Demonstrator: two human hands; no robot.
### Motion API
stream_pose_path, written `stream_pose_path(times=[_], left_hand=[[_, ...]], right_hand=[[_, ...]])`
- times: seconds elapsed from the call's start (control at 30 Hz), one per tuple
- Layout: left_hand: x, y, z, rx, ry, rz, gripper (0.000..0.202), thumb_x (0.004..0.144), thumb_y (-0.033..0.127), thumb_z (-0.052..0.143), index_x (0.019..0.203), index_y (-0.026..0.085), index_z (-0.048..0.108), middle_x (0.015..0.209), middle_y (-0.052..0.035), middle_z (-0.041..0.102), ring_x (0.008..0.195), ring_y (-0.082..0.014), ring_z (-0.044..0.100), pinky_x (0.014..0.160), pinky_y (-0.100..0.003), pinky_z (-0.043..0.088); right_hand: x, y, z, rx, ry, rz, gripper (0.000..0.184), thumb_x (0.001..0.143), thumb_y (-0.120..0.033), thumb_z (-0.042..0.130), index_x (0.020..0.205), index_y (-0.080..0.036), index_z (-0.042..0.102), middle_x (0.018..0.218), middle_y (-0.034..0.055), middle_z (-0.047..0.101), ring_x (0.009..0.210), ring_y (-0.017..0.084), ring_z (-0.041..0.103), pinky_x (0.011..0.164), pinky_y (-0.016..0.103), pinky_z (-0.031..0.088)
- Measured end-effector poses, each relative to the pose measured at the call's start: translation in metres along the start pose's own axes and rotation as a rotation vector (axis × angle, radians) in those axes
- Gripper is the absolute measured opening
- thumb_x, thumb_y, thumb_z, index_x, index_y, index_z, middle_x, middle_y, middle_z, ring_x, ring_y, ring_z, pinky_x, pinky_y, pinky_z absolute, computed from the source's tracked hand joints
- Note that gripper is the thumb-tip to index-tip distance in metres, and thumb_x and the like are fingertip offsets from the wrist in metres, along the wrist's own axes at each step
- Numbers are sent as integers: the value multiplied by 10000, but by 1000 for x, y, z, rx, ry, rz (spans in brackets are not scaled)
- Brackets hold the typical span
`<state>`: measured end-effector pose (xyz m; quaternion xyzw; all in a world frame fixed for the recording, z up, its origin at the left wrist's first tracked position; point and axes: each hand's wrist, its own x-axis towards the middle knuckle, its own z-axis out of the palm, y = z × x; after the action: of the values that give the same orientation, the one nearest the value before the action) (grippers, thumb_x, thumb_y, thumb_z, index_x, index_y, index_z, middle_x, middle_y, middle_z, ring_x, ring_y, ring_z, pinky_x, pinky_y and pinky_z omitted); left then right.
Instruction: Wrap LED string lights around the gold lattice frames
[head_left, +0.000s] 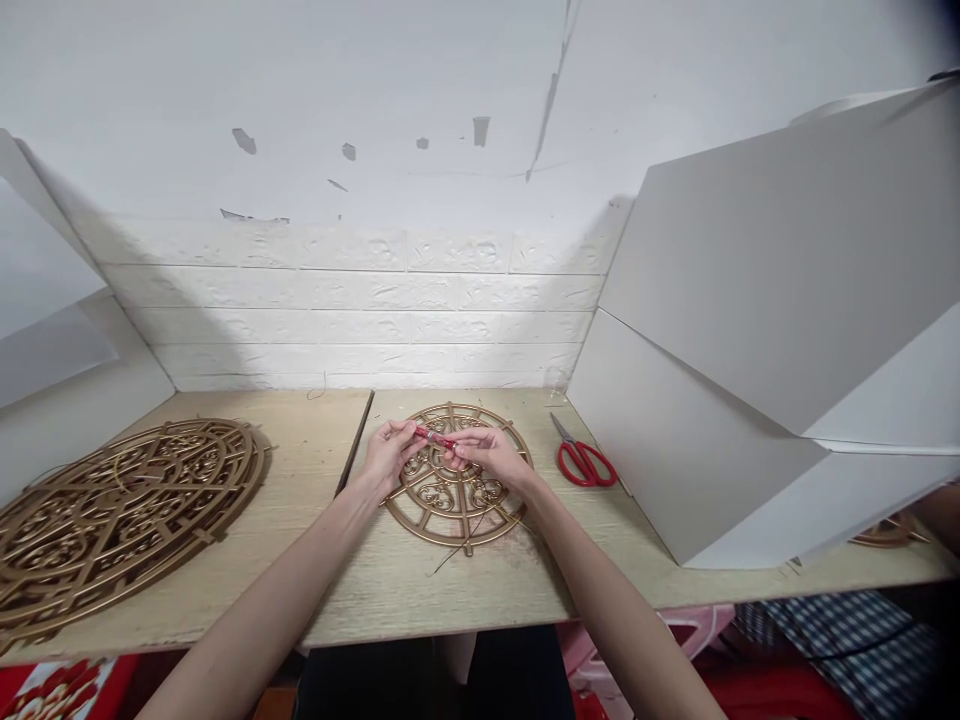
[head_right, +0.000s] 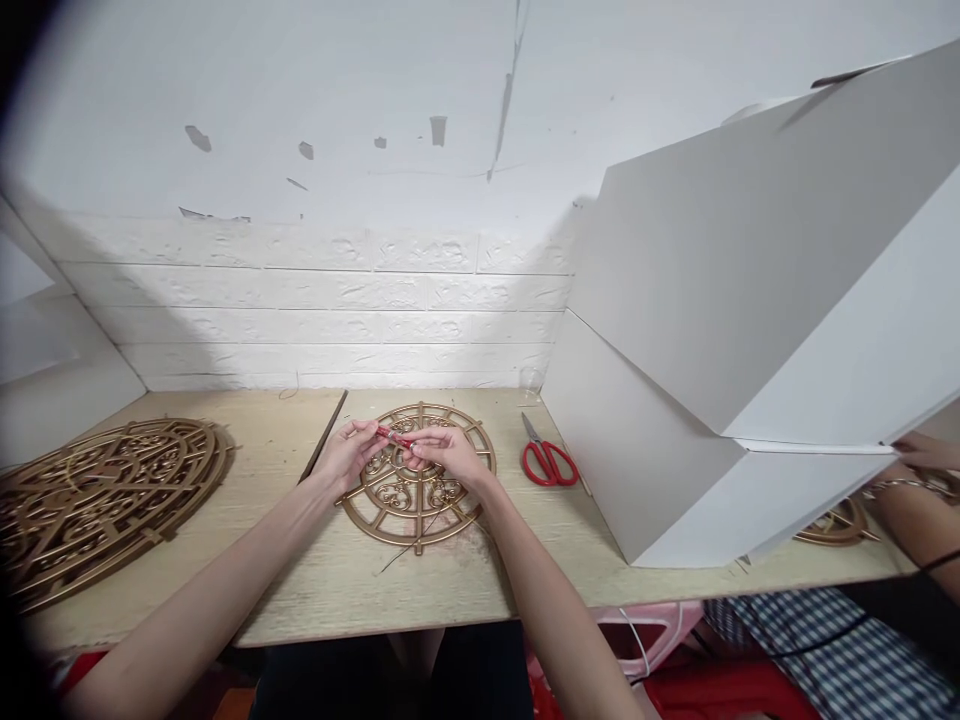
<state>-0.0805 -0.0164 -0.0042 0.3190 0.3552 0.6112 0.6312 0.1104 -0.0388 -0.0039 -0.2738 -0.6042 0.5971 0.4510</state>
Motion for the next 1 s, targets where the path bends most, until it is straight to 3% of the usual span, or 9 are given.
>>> stream_pose_path(times=[0.4,1.0], left_hand=[[-1,-7,0,26,40,57,220,656,117,743,635,119,524,722,-20,625,629,-93,626,694,-292,577],[1,-1,0,61,13,6,171,719,91,689,654,121,533,692,-37,634,598,-90,622,683,-259,570]], right_hand=[[-1,2,0,-29,2,29,358,681,-333,763,994,-171,704,784,41,714,655,131,636,670,287,512],[1,-3,5,-36,5,-9,381,699,-381,742,1015,-170,703,797,49,717,680,153,643,665,304,504]])
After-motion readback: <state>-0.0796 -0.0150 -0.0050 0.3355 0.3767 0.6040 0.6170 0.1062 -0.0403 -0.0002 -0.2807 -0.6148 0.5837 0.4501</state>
